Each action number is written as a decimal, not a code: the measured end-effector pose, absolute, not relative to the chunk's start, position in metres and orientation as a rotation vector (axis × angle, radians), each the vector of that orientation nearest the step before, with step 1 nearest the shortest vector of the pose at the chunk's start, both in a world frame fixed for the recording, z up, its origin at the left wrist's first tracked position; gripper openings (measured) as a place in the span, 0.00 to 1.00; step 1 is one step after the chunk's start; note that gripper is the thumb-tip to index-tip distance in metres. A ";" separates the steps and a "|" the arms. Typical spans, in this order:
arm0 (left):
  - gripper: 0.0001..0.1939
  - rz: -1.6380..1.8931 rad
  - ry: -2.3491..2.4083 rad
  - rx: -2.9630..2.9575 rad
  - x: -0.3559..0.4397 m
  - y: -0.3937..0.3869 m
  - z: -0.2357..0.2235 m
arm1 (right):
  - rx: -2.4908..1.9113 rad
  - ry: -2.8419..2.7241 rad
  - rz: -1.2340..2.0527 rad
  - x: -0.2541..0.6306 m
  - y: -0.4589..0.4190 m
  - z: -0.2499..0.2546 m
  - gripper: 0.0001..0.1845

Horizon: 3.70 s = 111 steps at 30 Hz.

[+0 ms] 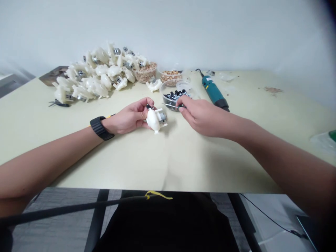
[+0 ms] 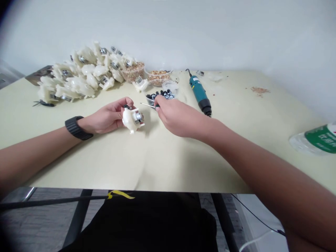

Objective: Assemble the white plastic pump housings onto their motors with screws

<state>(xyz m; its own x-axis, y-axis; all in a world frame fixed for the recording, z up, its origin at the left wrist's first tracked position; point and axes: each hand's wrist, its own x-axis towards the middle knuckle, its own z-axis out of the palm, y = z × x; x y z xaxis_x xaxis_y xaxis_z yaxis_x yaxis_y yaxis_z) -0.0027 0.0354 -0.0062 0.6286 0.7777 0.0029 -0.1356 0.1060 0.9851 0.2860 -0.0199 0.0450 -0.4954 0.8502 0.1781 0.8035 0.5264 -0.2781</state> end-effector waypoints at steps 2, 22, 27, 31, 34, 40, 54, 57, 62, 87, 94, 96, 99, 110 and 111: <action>0.18 0.679 0.606 1.264 -0.005 0.038 -0.006 | -1.339 -2.422 0.278 0.287 -0.019 0.046 0.12; 0.22 0.496 0.516 1.255 -0.004 0.037 -0.003 | -1.068 -2.401 0.346 0.279 -0.030 0.013 0.16; 0.22 0.524 0.537 1.392 -0.004 0.037 -0.004 | -1.059 -2.403 0.401 0.278 -0.030 0.011 0.15; 0.24 0.494 0.526 1.365 -0.003 0.035 -0.003 | -1.085 -2.383 0.532 0.277 -0.033 0.016 0.14; 0.24 0.455 0.499 1.355 -0.002 0.033 -0.001 | -1.083 -2.335 0.571 0.277 -0.036 0.020 0.10; 0.24 0.480 0.480 1.446 -0.003 0.032 -0.002 | -1.012 -2.393 0.375 0.281 -0.034 0.016 0.11; 0.24 0.453 0.494 1.315 -0.004 0.034 -0.006 | -1.094 -2.222 0.732 0.280 -0.033 0.021 0.14; 0.24 0.458 0.482 1.296 -0.004 0.034 -0.006 | -1.072 -2.252 0.579 0.281 -0.033 0.018 0.12; 0.23 0.473 0.468 1.296 -0.003 0.037 -0.005 | -1.041 -2.288 0.517 0.279 -0.030 0.017 0.16; 0.22 0.483 0.483 1.330 -0.002 0.048 -0.007 | -1.166 -2.026 1.241 0.271 -0.020 0.017 0.29; 0.24 0.478 0.494 1.334 -0.001 0.045 -0.004 | -1.166 -2.030 0.941 0.273 -0.020 0.017 0.20; 0.24 0.481 0.500 1.334 -0.001 0.045 -0.004 | -1.117 -2.072 0.737 0.274 -0.020 0.014 0.18; 0.24 0.484 0.496 1.336 -0.002 0.046 -0.004 | -1.060 -2.143 0.480 0.276 -0.023 0.012 0.15; 0.23 0.493 0.505 1.360 -0.003 0.046 -0.004 | -1.218 -1.937 1.344 0.270 -0.020 0.025 0.28; 0.23 0.493 0.504 1.363 -0.002 0.046 -0.004 | -1.203 -1.894 1.481 0.271 -0.018 0.024 0.28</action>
<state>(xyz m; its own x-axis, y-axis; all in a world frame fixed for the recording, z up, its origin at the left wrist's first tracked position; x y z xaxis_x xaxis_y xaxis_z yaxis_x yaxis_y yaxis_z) -0.0024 0.0458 -0.0042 0.7964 0.6025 -0.0533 -0.0396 0.1399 0.9894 0.2715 -0.0176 0.0240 -0.5184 0.8401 -0.1597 0.3576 0.0433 -0.9329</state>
